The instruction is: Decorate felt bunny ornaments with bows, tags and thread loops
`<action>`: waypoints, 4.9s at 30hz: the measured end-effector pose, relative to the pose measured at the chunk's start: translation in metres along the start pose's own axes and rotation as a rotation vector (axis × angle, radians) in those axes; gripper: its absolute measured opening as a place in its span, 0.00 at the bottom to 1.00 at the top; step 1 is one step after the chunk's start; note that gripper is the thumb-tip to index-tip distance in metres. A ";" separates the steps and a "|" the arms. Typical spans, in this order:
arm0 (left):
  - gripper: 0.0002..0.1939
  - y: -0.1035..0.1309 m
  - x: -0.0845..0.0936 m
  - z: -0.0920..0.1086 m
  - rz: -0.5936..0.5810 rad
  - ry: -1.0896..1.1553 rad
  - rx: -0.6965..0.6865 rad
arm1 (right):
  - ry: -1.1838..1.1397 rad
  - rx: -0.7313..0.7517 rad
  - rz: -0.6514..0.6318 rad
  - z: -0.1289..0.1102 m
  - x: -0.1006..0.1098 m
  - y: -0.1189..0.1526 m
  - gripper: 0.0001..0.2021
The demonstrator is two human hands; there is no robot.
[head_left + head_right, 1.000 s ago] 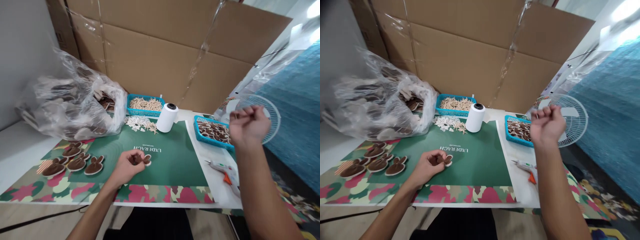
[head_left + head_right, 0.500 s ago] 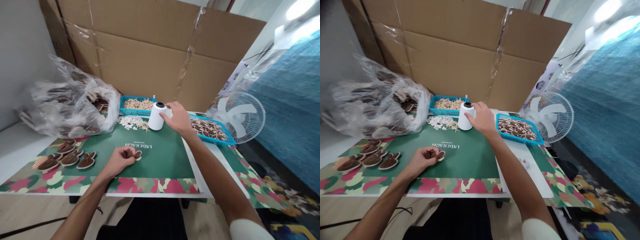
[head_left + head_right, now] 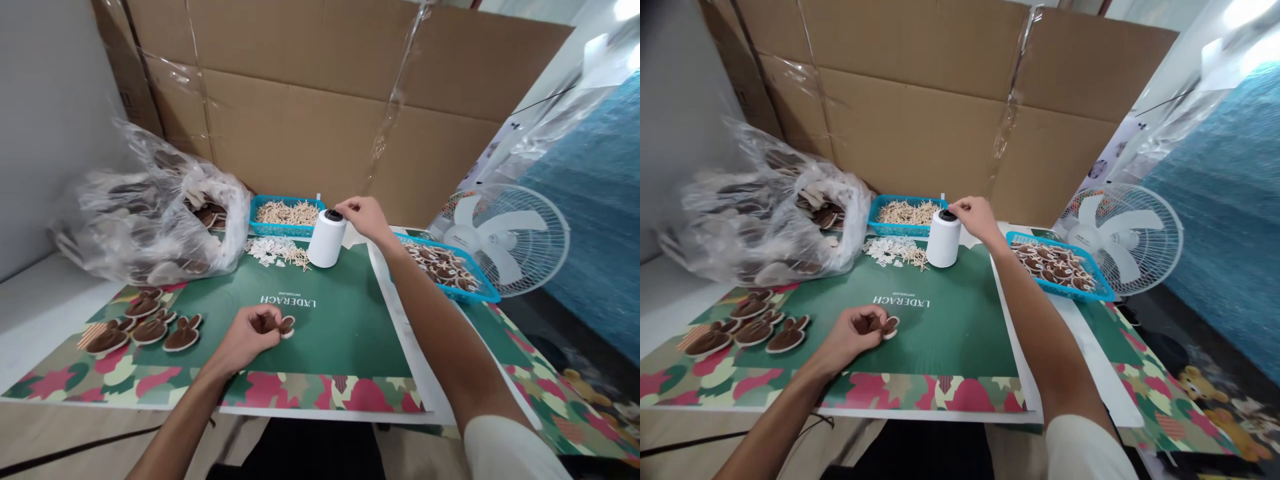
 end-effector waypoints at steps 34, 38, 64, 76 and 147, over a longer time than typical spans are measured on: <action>0.11 -0.003 -0.013 0.012 0.074 -0.127 -0.060 | 0.028 0.242 -0.040 -0.160 0.012 0.387 0.16; 0.13 0.001 -0.013 0.010 0.094 -0.140 -0.070 | -0.010 -0.020 0.197 -0.141 0.048 0.351 0.12; 0.11 0.037 -0.103 -0.006 0.002 -0.038 -0.159 | 0.051 -0.242 -0.212 -0.149 -0.018 0.340 0.16; 0.07 0.027 -0.110 -0.003 -0.253 -0.170 -0.128 | 0.283 0.307 -0.395 -0.111 0.017 0.230 0.13; 0.08 0.030 -0.116 -0.008 0.011 0.030 -0.082 | 0.434 0.462 -0.324 -0.122 0.007 0.305 0.10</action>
Point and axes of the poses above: each hand's wrist, its own y-axis away from the middle knuckle, its own x-axis out of the back of the hand, z = x × y, the point moved 4 cm from there along -y, towards the middle knuckle, and after that the axes turned 8 degrees about x, right-handed, at the moved point
